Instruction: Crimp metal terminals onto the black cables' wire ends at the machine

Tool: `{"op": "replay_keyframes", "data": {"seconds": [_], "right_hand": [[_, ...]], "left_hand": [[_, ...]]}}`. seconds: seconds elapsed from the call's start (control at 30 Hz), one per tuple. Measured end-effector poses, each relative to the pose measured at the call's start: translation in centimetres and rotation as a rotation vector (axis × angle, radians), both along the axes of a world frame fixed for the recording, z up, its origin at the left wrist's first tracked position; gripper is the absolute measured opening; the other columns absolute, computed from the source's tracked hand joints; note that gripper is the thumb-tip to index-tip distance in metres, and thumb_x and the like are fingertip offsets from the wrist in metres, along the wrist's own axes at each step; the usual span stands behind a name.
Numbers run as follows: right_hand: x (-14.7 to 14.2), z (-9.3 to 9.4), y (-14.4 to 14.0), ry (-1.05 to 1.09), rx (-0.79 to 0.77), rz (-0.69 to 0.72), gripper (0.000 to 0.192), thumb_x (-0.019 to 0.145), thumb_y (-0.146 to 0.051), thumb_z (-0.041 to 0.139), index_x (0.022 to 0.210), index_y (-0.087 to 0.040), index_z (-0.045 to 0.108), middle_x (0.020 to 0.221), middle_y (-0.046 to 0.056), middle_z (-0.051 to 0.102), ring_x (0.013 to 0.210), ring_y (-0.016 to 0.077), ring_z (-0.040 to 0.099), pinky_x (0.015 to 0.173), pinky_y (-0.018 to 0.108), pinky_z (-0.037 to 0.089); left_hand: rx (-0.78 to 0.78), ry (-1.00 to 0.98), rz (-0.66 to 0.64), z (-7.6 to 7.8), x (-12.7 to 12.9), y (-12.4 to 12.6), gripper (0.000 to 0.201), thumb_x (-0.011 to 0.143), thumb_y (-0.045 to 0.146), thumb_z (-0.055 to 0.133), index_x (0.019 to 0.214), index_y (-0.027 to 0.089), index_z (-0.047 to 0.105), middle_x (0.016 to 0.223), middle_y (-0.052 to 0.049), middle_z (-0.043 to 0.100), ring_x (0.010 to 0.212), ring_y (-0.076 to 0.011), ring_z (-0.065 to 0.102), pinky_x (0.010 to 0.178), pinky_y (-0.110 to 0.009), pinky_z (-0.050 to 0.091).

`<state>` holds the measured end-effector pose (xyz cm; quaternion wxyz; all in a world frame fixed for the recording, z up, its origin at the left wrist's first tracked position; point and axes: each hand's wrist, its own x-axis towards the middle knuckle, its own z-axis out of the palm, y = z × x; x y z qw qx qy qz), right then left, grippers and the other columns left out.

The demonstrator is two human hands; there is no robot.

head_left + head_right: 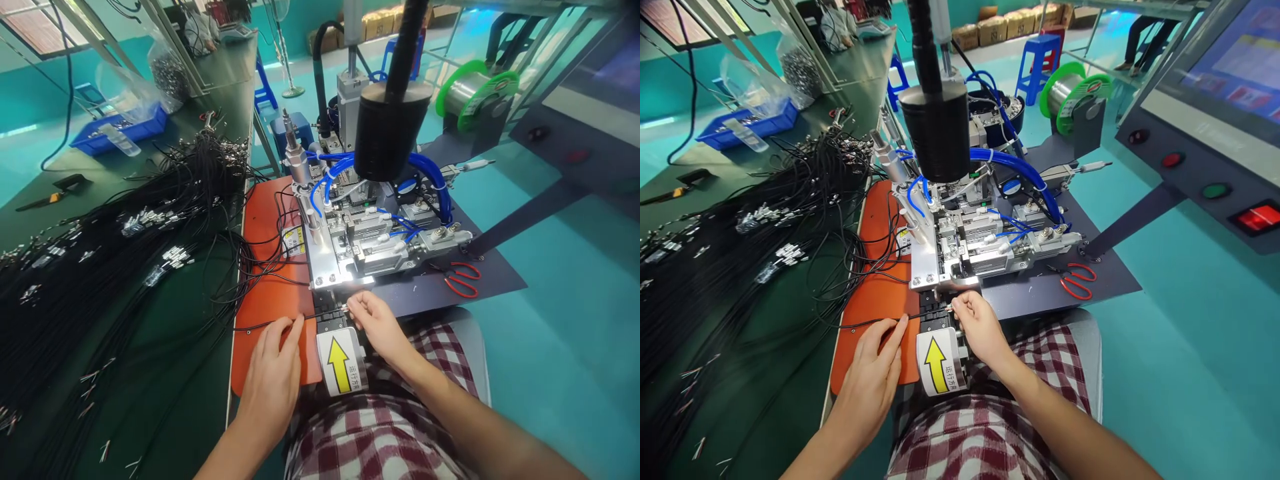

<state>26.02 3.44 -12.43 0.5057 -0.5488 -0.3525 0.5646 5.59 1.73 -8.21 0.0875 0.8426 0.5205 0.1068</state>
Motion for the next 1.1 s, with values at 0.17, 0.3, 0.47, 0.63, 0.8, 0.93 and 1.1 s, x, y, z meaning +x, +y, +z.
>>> {"op": "replay_keyframes", "data": {"seconds": [0.17,0.3,0.47,0.63,0.8,0.93,1.1], "right_hand": [[0.2,-0.9,-0.3,0.004,-0.01,-0.013,0.034,0.081,-0.052,0.057,0.072,-0.02,0.054,0.064,-0.002,0.052,0.054,0.0124,0.044,0.052,0.026,0.037],[1.5,-2.2,-1.6,-0.013,-0.031,-0.114,0.036,0.086,-0.054,0.049,0.08,-0.02,0.058,0.071,0.0,0.055,0.056,0.0137,0.045,0.058,0.028,0.038],[3.1,-2.4,-3.6,-0.035,-0.083,-0.204,0.036,0.087,-0.054,0.047,0.087,-0.02,0.059,0.073,-0.001,0.053,0.056,0.013,0.041,0.059,0.028,0.035],[3.1,-1.6,-4.1,-0.028,-0.133,-0.223,0.035,0.085,-0.054,0.051,0.083,-0.019,0.058,0.07,-0.001,0.051,0.055,0.0126,0.04,0.057,0.028,0.034],[2.9,-1.5,-4.4,-0.015,-0.141,-0.211,0.035,0.084,-0.055,0.052,0.08,-0.02,0.057,0.069,-0.001,0.05,0.054,0.0132,0.04,0.056,0.028,0.034],[3.0,-1.6,-5.0,-0.015,-0.129,-0.198,0.032,0.086,-0.051,0.052,0.08,-0.02,0.058,0.071,-0.001,0.051,0.056,0.0134,0.04,0.058,0.027,0.034],[3.4,-2.2,-5.8,-0.03,-0.135,-0.211,0.031,0.084,-0.051,0.053,0.081,-0.022,0.06,0.07,0.0,0.053,0.054,0.014,0.042,0.055,0.027,0.035]], "left_hand": [[0.037,0.095,0.006,-0.4,0.2,-0.6,0.053,0.091,0.015,0.032,0.144,0.023,0.03,0.13,-0.015,0.046,0.118,-0.0298,0.047,0.079,-0.039,0.054],[0.086,0.082,0.003,-0.4,0.3,-0.5,0.054,0.091,0.014,0.032,0.143,0.026,0.03,0.135,-0.012,0.045,0.12,-0.0291,0.046,0.083,-0.039,0.053],[0.058,0.105,-0.006,-0.8,0.1,-0.5,0.051,0.09,0.015,0.034,0.141,0.022,0.035,0.136,-0.009,0.049,0.122,-0.0276,0.045,0.086,-0.037,0.052],[0.017,0.118,0.018,-0.7,0.1,-0.6,0.05,0.09,0.013,0.032,0.139,0.019,0.038,0.137,-0.01,0.047,0.124,-0.0271,0.044,0.091,-0.039,0.05],[0.056,0.024,0.013,-0.8,0.4,1.7,0.053,0.09,0.014,0.033,0.143,0.021,0.032,0.138,-0.01,0.047,0.128,-0.026,0.04,0.101,-0.042,0.043],[0.011,-0.003,-0.035,-0.4,0.7,5.5,0.048,0.09,0.015,0.032,0.138,0.016,0.038,0.141,-0.011,0.043,0.13,-0.0247,0.039,0.105,-0.045,0.038],[0.008,-0.007,-0.108,0.5,0.9,7.6,0.045,0.089,0.015,0.032,0.133,0.012,0.044,0.139,-0.013,0.046,0.129,-0.0236,0.04,0.107,-0.044,0.037]]}}
